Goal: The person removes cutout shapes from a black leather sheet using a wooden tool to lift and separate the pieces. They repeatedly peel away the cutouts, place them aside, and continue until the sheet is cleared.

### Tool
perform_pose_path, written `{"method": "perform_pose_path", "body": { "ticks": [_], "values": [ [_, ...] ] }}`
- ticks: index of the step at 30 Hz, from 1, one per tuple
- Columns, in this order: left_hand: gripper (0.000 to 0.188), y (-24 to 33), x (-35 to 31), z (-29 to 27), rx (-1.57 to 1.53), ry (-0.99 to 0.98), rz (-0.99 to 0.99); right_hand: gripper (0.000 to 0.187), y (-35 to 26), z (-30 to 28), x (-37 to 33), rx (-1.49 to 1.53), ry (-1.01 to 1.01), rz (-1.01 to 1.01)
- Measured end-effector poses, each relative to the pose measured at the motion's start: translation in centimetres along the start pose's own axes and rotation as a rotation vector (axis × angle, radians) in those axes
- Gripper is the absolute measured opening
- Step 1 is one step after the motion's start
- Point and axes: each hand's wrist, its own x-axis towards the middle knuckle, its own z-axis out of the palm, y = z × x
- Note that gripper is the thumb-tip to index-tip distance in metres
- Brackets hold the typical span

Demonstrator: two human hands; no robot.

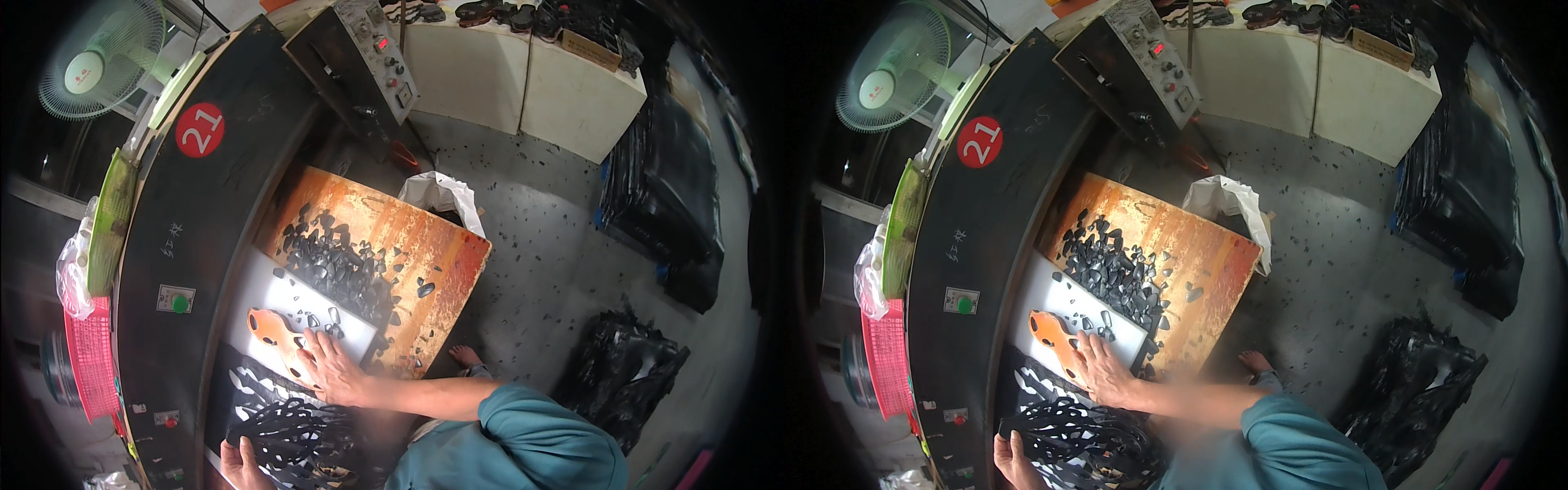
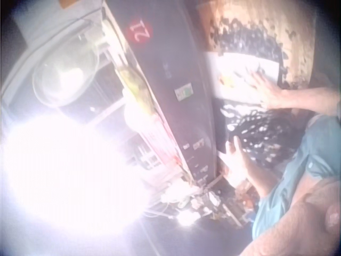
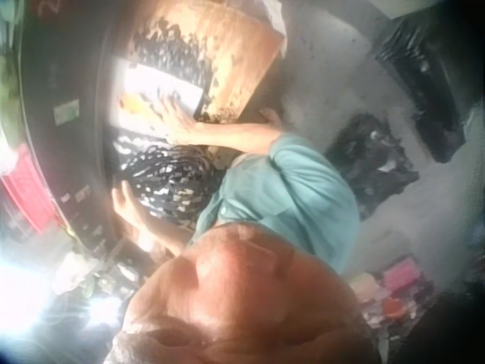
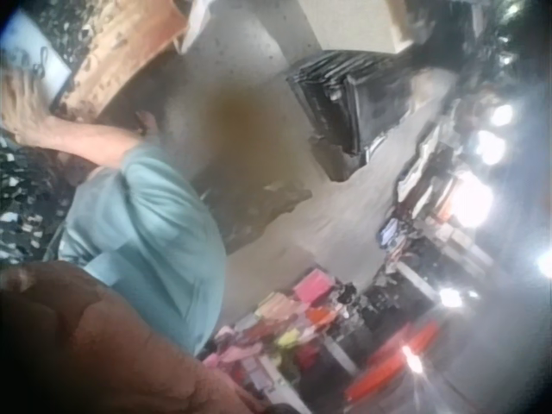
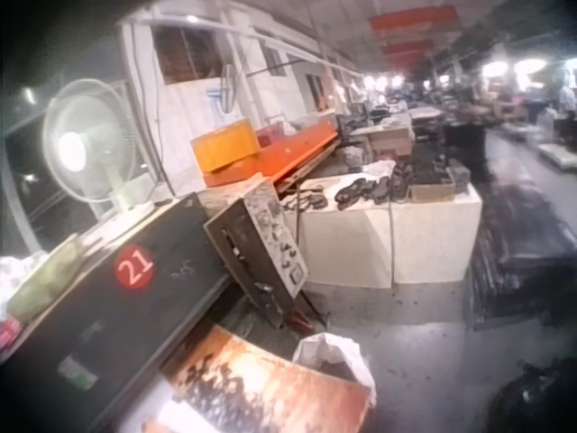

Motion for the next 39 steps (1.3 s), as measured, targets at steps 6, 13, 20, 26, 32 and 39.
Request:
{"method": "perform_pose_path", "body": {
  "ticks": [6,13,20,26,32,39],
  "values": [
    [0.047,2.8,0.0,1.3,0.064,-0.084,0.007,0.07,0.2,0.8,-0.1,-0.002,0.069,-0.001],
    [0.043,4.2,-0.2,0.6,0.041,-0.198,-0.046,0.085,0.2,0.2,0.0,0.037,0.012,0.014],
    [0.043,-5.0,0.5,-5.1,0.055,0.061,-0.053,0.086,-1.5,1.3,-0.3,0.127,0.124,0.061],
    [0.021,-8.7,-2.4,-8.7,-0.658,0.108,-0.131,0.074,-2.3,-3.0,-0.4,0.011,-0.087,0.002],
    [0.03,-13.3,-6.7,-7.3,-0.563,-0.128,-0.172,0.115,1.7,-5.5,-3.9,-0.14,-0.141,0.001],
    [0.038,-33.7,-0.4,-19.7,-0.978,0.213,-0.122,0.098,-2.7,0.1,-4.1,-0.272,-0.062,-0.064]
  ]
}}
